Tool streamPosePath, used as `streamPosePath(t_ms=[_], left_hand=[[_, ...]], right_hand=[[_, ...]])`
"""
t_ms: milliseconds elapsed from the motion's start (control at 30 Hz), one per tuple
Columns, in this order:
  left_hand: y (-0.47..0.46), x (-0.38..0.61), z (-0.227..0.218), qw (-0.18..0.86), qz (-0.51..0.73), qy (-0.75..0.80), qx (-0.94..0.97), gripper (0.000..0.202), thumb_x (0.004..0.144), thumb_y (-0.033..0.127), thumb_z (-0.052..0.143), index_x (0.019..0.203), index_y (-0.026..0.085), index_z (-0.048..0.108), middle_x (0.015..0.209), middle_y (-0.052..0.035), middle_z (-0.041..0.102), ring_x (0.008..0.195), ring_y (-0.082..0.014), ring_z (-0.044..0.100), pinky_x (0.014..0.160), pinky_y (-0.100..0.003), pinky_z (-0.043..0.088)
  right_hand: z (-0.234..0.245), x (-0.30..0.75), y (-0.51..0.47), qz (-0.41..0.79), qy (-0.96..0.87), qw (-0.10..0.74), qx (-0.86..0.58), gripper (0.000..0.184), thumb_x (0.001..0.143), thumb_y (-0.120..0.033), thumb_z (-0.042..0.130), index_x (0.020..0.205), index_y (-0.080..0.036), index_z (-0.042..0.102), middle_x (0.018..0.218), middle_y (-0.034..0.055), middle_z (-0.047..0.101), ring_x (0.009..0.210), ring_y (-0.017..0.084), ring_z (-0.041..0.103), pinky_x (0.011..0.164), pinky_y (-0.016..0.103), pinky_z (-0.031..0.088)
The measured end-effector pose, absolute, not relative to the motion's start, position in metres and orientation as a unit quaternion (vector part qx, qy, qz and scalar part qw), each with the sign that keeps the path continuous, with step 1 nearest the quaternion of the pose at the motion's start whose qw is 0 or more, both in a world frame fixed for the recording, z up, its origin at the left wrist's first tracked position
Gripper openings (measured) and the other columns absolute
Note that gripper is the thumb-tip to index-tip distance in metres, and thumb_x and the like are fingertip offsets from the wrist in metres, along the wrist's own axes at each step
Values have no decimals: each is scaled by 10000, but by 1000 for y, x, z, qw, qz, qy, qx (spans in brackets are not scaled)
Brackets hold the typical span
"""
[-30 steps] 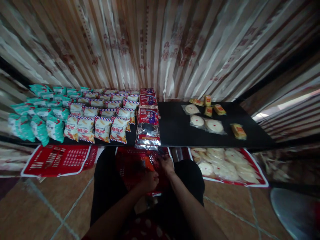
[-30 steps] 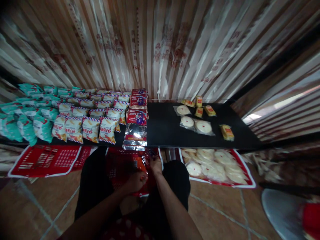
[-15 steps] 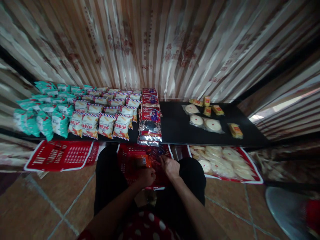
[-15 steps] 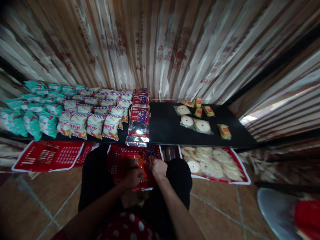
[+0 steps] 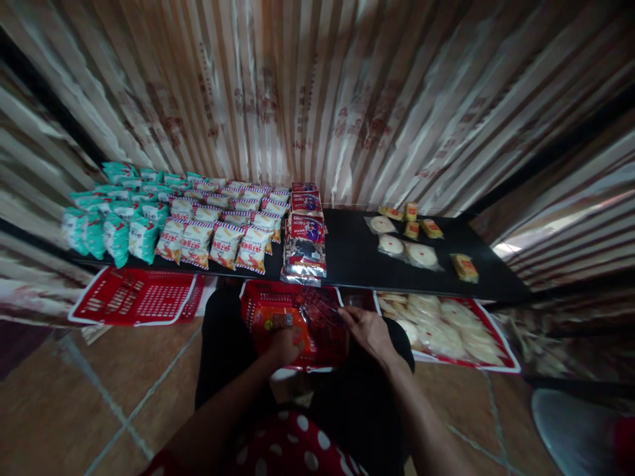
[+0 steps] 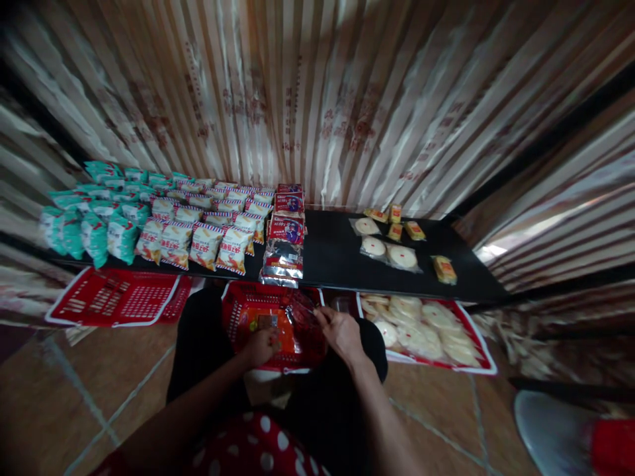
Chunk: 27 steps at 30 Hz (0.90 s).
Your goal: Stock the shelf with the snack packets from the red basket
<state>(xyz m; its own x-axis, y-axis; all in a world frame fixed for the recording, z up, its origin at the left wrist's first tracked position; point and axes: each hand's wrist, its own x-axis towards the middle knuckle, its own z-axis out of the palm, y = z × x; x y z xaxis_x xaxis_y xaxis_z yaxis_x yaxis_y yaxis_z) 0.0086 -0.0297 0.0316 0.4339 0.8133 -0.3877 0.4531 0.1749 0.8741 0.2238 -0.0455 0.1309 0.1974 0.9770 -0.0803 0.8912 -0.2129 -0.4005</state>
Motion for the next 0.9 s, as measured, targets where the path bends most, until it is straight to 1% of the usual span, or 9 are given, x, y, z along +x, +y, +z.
streamPosePath(t_ms=[100,167,333,433,500,567,667,800,900], left_hand=[[-31,10,36,568,196,497,625,521,713,248,638,1214,172,517,1178,-120,581,1012,-237,570,850,-364,465],[-32,14,43,584,218,464,629,609,673,297,698,1239,185,503,1238,-122,547,1057,-246,553,840,-342,469],[-39,28,71,709,249,337,568,353,668,408,725,879,141,631,915,-65,658,852,-188,608,800,-307,456],[-42,33,87,774,253,320,484,447,593,491,767,815,136,610,820,-44,662,788,-174,616,783,-301,452],[-43,34,95,787,263,318,458,471,584,499,775,831,134,611,842,-52,670,810,-181,622,787,-296,449],[-43,34,101,783,285,311,457,466,615,488,762,879,133,615,905,-66,677,857,-194,624,802,-299,449],[-40,34,111,759,321,317,470,457,650,472,742,927,133,610,917,-67,681,855,-195,623,784,-297,453],[-36,37,125,737,344,348,467,400,683,465,711,883,138,597,826,-44,673,750,-172,615,701,-281,460],[-32,43,134,729,374,341,460,368,700,455,697,865,148,579,837,-41,668,773,-177,615,714,-284,467]], right_hand=[[160,229,-57,270,-636,191,-697,368,862,-479,416,692,-242,640,605,-12,629,570,158,575,573,264,379],[181,229,-63,352,-620,240,-659,383,850,-513,444,656,-218,595,581,-23,589,557,134,534,559,246,367],[214,223,-67,463,-526,347,-624,400,726,-590,602,665,-194,592,528,-33,544,502,103,449,514,228,344],[217,221,-63,453,-491,415,-617,434,698,-613,620,613,-189,579,497,-34,511,482,93,417,496,226,330],[215,222,-60,429,-469,458,-621,429,705,-611,615,649,-186,610,495,-35,501,480,91,406,487,225,320],[211,224,-58,403,-443,495,-630,433,700,-598,630,822,-183,661,527,-33,529,499,99,428,496,228,338],[200,226,-56,354,-393,555,-642,556,671,-576,668,1067,-189,617,632,-15,600,565,122,495,548,249,406],[181,225,-60,287,-307,632,-651,553,662,-553,686,1084,-208,592,789,10,639,678,148,570,629,276,467],[172,221,-67,321,-275,633,-648,533,664,-554,686,1073,-223,609,919,33,676,806,179,614,720,296,493]])
